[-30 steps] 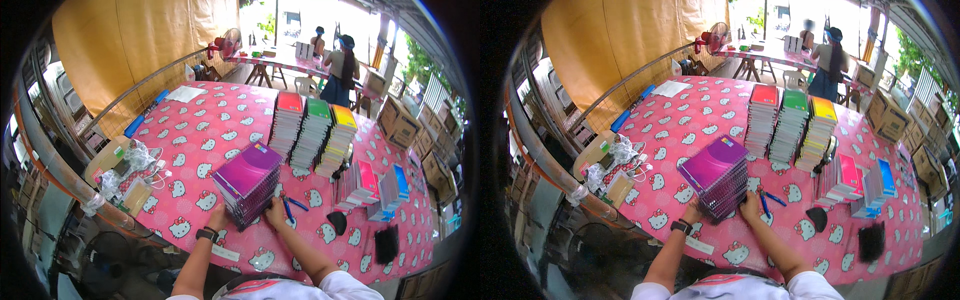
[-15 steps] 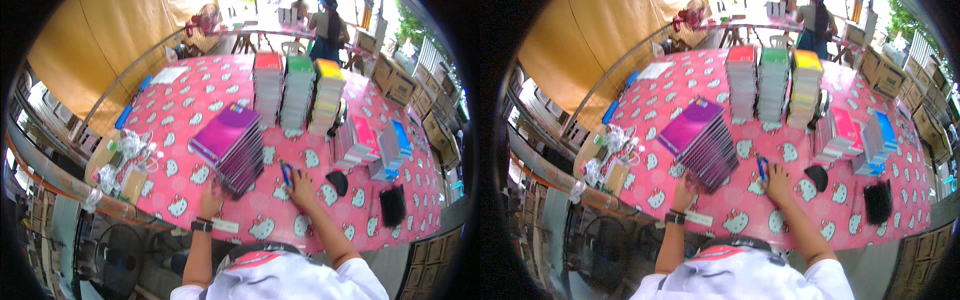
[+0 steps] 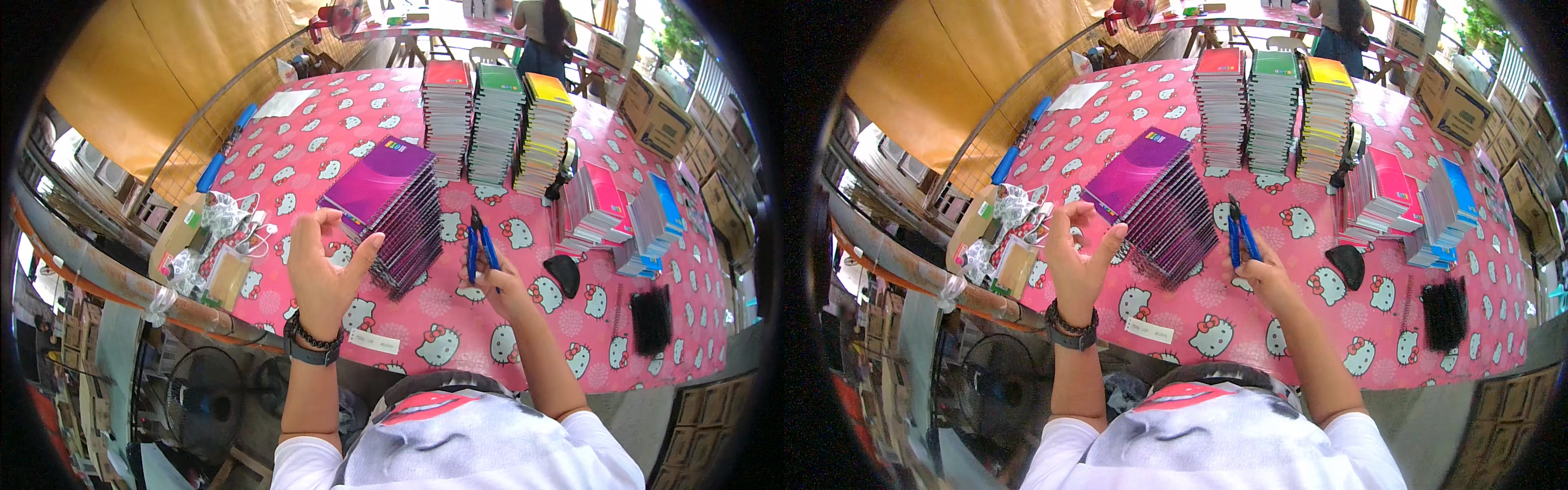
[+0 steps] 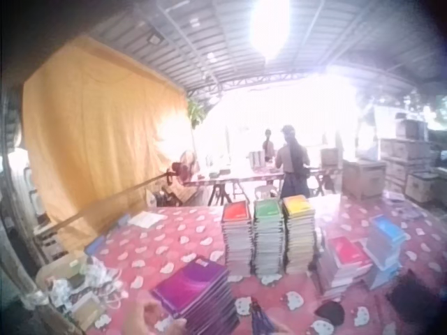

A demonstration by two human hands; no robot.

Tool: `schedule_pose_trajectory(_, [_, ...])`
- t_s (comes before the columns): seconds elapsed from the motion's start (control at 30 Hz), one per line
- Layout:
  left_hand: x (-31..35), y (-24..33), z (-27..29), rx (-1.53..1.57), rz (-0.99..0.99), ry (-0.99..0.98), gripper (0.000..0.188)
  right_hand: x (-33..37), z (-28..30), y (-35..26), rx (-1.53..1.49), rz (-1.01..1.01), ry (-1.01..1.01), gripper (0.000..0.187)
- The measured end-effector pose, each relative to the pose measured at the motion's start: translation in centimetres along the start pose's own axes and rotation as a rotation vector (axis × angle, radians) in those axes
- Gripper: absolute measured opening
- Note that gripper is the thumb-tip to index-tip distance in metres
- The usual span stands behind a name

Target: The person uses pliers to bend the ends of the wire spiral on several notebooks to secure the binding, working through stacks of red, green, and purple notebooks.

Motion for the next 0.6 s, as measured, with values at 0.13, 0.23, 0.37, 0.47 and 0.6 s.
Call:
schedule_pose_trajectory(0.13, [-2.9,-2.3,-1.0,0.471,-0.039,0.215,0.036,-4.7,-2.3,-3.6,0.396,0.339,0.096,0.038])
schedule_pose_trajectory(0.23, [-5.3,-7.0,-2.8,0.609,0.054,0.253,0.049,-10.0,-4.4,-5.5,0.63,0.643,0.279,0.038])
schedule_pose_trajectory(0.37, [-6.0,-6.5,-5.1,0.7,0.056,0.236,0.042,-11.9,-5.1,-4.7,0.859,0.559,0.207,0.045])
schedule_pose_trajectory(0.47, [-6.0,-6.2,-5.7,0.757,0.061,0.303,0.041,-11.5,-5.2,-4.8,0.852,0.597,0.196,0.047])
schedule_pose_trajectory(0.6, [-5.6,-6.0,-5.2,0.592,0.005,0.412,0.04,-10.4,-4.2,-4.8,0.92,0.663,0.297,0.046])
Point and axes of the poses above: each hand's wrist, its own x-axis away from the middle knuckle, its own z-axis out of the back of the hand, y = z × x, the point moved 1 cm from there along -x, towards the middle knuckle, and after that the axes turned 12 degrees about -y, right-handed, at the moved point
